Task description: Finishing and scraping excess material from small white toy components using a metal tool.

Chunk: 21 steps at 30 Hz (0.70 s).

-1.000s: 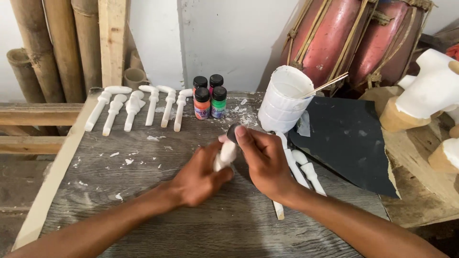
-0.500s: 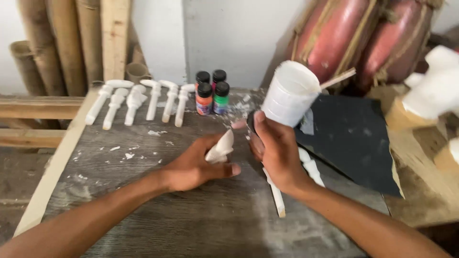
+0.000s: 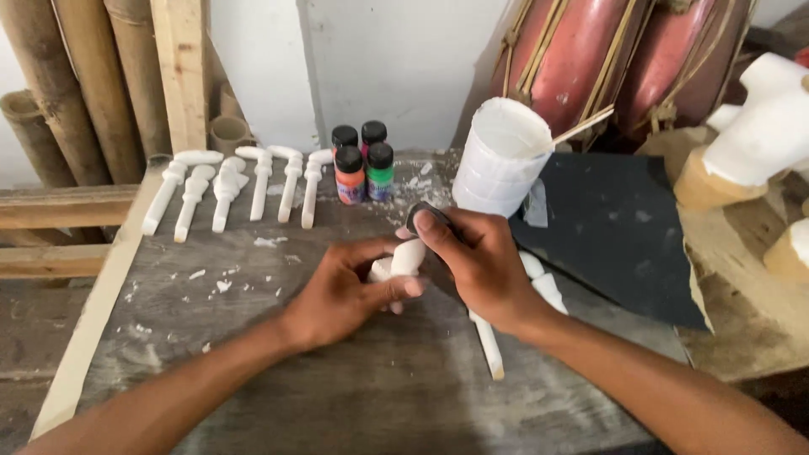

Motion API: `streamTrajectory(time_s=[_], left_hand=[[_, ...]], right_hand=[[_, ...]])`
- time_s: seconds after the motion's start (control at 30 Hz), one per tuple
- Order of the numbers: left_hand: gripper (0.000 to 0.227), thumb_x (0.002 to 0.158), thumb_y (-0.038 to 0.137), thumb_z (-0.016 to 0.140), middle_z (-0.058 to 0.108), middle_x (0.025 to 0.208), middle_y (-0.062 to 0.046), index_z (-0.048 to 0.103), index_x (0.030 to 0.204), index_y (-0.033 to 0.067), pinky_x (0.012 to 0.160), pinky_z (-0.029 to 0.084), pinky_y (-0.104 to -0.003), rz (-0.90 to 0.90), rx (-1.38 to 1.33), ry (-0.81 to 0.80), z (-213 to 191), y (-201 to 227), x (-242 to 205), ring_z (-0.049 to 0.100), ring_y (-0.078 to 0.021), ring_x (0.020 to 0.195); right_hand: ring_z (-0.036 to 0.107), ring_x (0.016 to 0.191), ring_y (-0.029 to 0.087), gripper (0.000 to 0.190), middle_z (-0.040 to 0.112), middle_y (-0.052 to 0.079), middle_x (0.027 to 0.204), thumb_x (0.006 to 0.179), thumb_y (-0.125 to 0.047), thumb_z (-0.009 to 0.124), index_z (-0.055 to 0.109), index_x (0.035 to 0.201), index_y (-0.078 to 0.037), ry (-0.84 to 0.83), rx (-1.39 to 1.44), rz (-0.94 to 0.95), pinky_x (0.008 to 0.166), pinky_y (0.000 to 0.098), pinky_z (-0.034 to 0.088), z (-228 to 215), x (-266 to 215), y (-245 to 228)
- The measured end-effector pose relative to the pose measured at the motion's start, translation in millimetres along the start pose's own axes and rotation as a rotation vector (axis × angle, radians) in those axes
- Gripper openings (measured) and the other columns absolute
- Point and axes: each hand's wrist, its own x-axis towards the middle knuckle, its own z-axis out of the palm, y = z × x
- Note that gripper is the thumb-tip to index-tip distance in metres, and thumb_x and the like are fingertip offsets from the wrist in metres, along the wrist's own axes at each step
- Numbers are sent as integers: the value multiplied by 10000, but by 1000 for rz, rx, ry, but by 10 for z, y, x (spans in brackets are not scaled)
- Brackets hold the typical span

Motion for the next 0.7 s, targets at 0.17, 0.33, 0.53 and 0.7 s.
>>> streamTrajectory(time_s=[0.17, 0.33, 0.53, 0.7], left_hand=[[335, 927, 280, 697, 699, 908, -114, 694, 1139, 20, 754, 570, -347, 75, 141, -69, 13, 193, -65, 695, -186, 817], [365, 898, 229, 757, 709, 987, -212, 691, 1189, 19, 871, 537, -440, 65, 142, 126, -6, 63, -151, 688, -249, 962], [305, 925, 323, 672, 568, 552, -57, 699, 775, 58, 490, 384, -247, 120, 114, 69, -45, 78, -72, 454, -94, 530], [453, 966, 385, 571, 575, 493, -98, 702, 693, 47, 437, 334, -262, -43, -62, 232, -37, 162, -112, 407, -117, 429]], right_hand=[[329, 520, 58, 306, 351, -37, 566, 1053, -261, 554, 660, 857, -51, 162, -42, 12, 477, 241, 270, -138, -30, 469], [361, 522, 79, 329, 390, 15, 551, 1136, -149, 458, 507, 817, -88, 161, -41, -199, 527, 231, 342, -53, -103, 342], [481, 516, 121, 239, 507, 72, 581, 1071, -114, 489, 666, 967, 7, 110, -269, -356, 527, 279, 478, -124, -85, 356], [590, 550, 206, 222, 604, 102, 655, 1067, -89, 513, 651, 928, 15, 153, -378, -472, 586, 323, 526, -160, -63, 399]])
